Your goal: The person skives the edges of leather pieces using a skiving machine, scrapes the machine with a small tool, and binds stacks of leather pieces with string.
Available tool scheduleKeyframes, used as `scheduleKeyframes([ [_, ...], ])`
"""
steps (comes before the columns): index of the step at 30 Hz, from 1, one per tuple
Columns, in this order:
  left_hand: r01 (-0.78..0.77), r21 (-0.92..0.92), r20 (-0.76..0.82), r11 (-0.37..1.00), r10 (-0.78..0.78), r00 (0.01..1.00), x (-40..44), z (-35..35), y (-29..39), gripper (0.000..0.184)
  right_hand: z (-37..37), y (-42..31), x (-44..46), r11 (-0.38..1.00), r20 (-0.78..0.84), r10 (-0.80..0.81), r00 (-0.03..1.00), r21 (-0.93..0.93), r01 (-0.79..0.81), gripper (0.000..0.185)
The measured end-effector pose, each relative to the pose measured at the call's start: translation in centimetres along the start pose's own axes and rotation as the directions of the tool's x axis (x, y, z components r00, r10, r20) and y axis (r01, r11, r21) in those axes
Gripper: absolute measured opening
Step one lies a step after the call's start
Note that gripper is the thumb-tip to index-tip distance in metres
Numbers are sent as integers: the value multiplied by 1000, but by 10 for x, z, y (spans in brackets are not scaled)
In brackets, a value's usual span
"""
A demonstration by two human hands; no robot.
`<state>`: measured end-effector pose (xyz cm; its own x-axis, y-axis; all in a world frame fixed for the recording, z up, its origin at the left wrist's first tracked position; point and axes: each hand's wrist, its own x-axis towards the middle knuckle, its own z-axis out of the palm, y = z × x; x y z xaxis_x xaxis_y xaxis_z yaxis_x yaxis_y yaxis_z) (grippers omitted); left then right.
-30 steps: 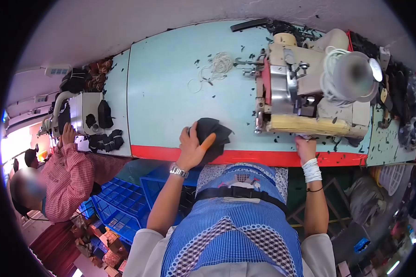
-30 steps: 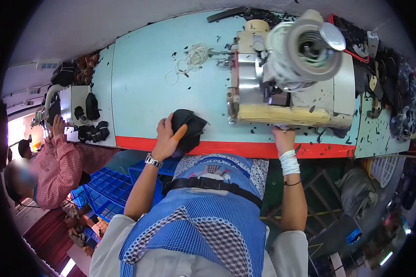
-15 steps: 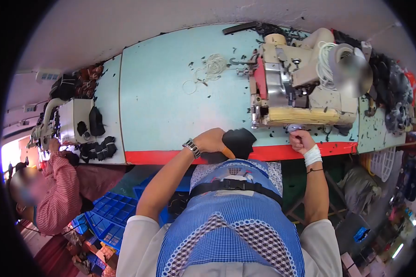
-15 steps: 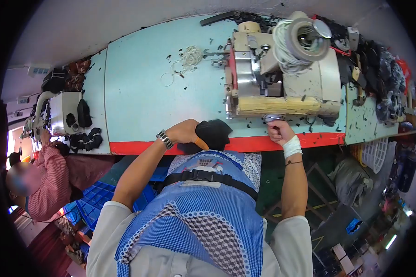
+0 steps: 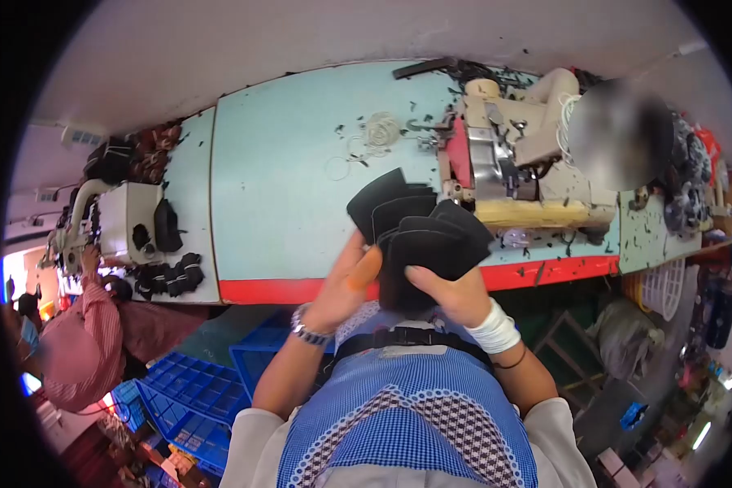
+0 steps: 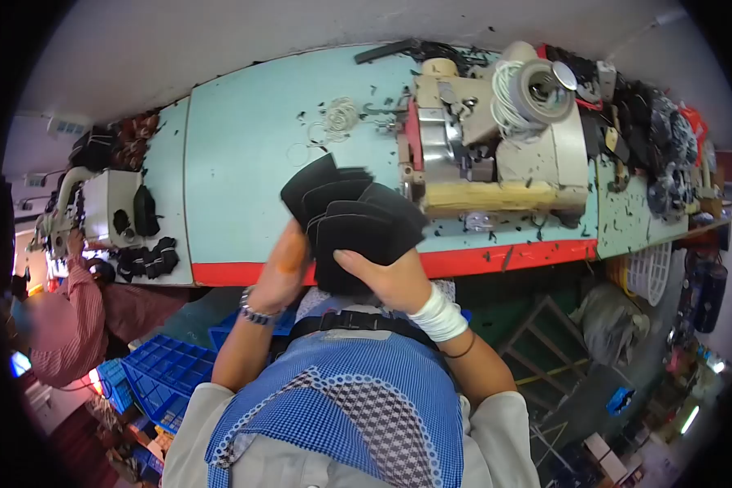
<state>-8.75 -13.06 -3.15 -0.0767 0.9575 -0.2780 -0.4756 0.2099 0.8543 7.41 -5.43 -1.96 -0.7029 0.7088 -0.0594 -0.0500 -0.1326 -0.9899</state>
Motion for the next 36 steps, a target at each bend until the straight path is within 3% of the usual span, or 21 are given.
scheduleKeyframes([
  [1, -127, 141, 109, 982, 112, 988, 4, -13, 5, 96, -12, 2, -7, 940, 154, 119, 981, 300, -161, 51],
  [3, -107, -70, 191, 992, 118, 974, 8, -2, 6, 97, -16, 4, -23, 662, 397, 271, 877, 584, -469, 62],
  [6, -150, -182, 280, 972, 197, 940, 19, 11, -8, 100, -16, 27, -43, 598, 402, 354, 844, 597, -535, 73],
  [10, 231, -294, 395, 928, -102, 913, 34, 25, -34, 106, -28, 15, -55, 560, 332, 443, 833, 623, -546, 74],
  [12, 41, -70, 346, 997, -14, 938, 36, 46, -6, 116, -45, 25, -52, 545, 367, 364, 856, 661, -515, 75],
  [13, 39, -57, 331, 998, -18, 944, 42, 48, -9, 116, -52, 23, -50, 536, 383, 353, 853, 665, -520, 75],
  [14, 2, -163, 299, 987, 48, 953, 46, 50, -16, 122, -59, 17, -51, 516, 364, 373, 854, 683, -517, 74],
  [17, -87, -138, 250, 987, 119, 961, 62, 68, -26, 129, -83, 7, -46, 441, 381, 454, 806, 690, -575, 73],
  [18, 44, -203, 349, 978, 30, 937, 64, 79, -16, 129, -94, 10, -46, 494, 479, 430, 765, 585, -644, 74],
  [19, 53, -143, 321, 988, -4, 947, 65, 78, -20, 122, -102, 11, -44, 550, 567, 410, 714, 470, -690, 75],
  [21, 79, -73, 291, 994, -54, 955, 69, 74, -31, 115, -111, 8, -47, 584, 537, 362, 762, 506, -635, 76],
  [23, 165, -219, 238, 962, -111, 965, 71, 72, -40, 88, -117, 3, -49, 479, 433, 332, 838, 688, -545, 76],
  [25, 222, -288, 90, 931, -205, 975, 75, 94, -24, 67, -119, 6, -49, 459, 404, 381, 832, 698, -550, 75],
  [27, -206, 8, 352, 979, 190, 916, 79, 90, -32, 72, -119, 7, -49, 416, 424, 419, 803, 696, -585, 72],
  [28, -260, -69, 376, 963, 266, 888, 84, 86, -34, 66, -124, 10, -49, 457, 452, 364, 814, 675, -579, 68],
  [29, -252, -65, 386, 966, 257, 886, 84, 87, -33, 66, -123, 10, -49, 455, 443, 361, 821, 685, -569, 68],
  [31, -64, 8, 373, 998, 56, 926, 81, 94, -25, 70, -121, 7, -49, 538, 400, 405, 822, 622, -568, 66],
  [32, -41, 97, 394, 994, 0, 919, 82, 85, -26, 71, -117, 6, -48, 464, 409, 403, 819, 680, -568, 65],
  [33, -30, 99, 397, 995, -12, 918, 85, 82, -30, 71, -118, 5, -48, 456, 404, 405, 820, 688, -565, 65],
  [35, -40, -85, 436, 996, 73, 897, 91, 83, -28, 59, -120, 3, -45, 376, 449, 309, 838, 752, -541, 67],
  [36, -13, -105, 446, 994, 59, 893, 93, 86, -25, 52, -120, 7, -46, 439, 465, 349, 814, 687, -580, 71],
])
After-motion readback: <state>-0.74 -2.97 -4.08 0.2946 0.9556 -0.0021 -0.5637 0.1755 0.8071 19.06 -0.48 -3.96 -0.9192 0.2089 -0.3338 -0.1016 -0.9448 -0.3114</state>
